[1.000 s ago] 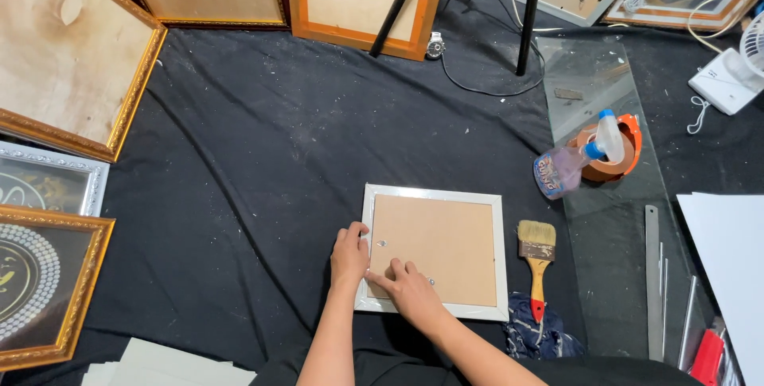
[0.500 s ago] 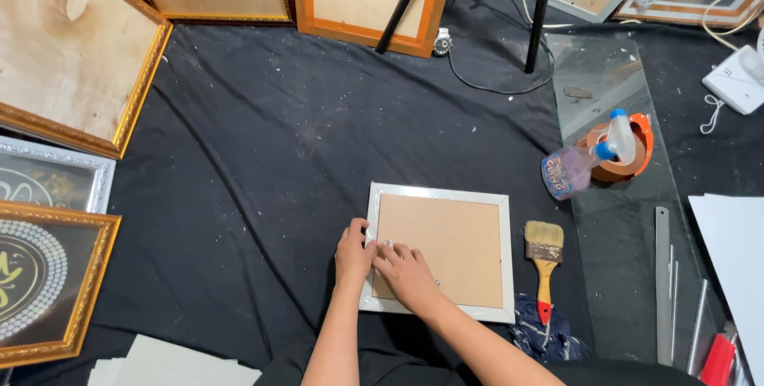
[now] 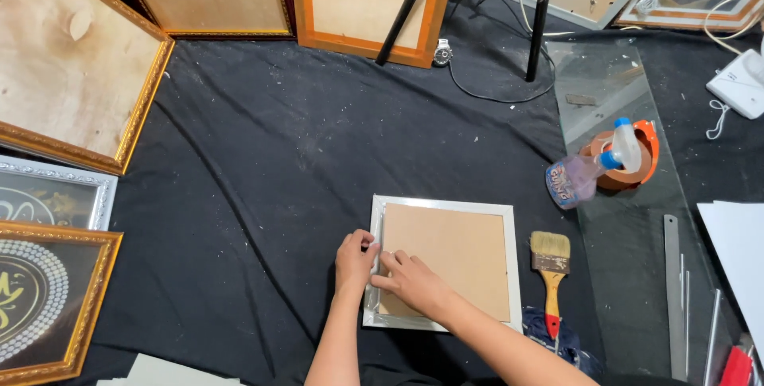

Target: The person assembles a picture frame by applying adhesive to the backing, placing a plastic sheet, and securing a cardboard back with metal clips. They then wipe the frame edges with a cloth.

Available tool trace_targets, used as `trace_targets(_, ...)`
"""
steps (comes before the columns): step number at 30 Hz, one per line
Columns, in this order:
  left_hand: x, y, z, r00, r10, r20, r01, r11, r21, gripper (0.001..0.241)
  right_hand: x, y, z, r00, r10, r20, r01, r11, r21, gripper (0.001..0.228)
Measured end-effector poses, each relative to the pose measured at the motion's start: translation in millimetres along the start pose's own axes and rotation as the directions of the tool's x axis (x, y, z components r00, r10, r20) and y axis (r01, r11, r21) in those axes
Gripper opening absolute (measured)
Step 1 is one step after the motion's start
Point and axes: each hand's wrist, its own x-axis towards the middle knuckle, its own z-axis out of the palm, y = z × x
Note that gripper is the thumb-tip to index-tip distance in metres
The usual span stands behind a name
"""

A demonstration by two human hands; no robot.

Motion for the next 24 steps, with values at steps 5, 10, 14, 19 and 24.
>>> trace_targets(5, 5, -3, 14, 0.998, 0.058, -0.028, -0.053, 0.987, 0.153, 0.023, -8, 0, -9, 1.0, -0.003, -0.014, 0.004, 1.0, 0.019, 0.039)
trace_targets(10, 14, -15, 29, 0.995, 0.071, -0.067, -0.055, 0.974, 0.219, 0.029, -8, -2, -14, 0.998, 0.023, -0.05, -0.019, 0.997, 0.074, 0.037)
trace_targets(14, 20, -24, 36, 0.998, -0.061, -0.021, 0.064, 0.966, 0.251, 0.038, -9, -3, -12, 0.995, 0.036, -0.093, -0.022, 0.99, 0.141, 0.036)
trace_targets(19, 22, -27, 40, 1.0, 0.008, -0.023, -0.001, 0.95, 0.313, 0.032, -12, -6, -10, 0.993, 0.058, -0.106, -0.042, 0.989, 0.144, 0.035)
trace_targets(24, 24, -31, 45, 0.997, 0.049, -0.055, -0.029, 0.945, 0.327, 0.032, -14, -6, -7, 0.992, 0.048, -0.115, -0.038, 0.995, 0.089, 0.037)
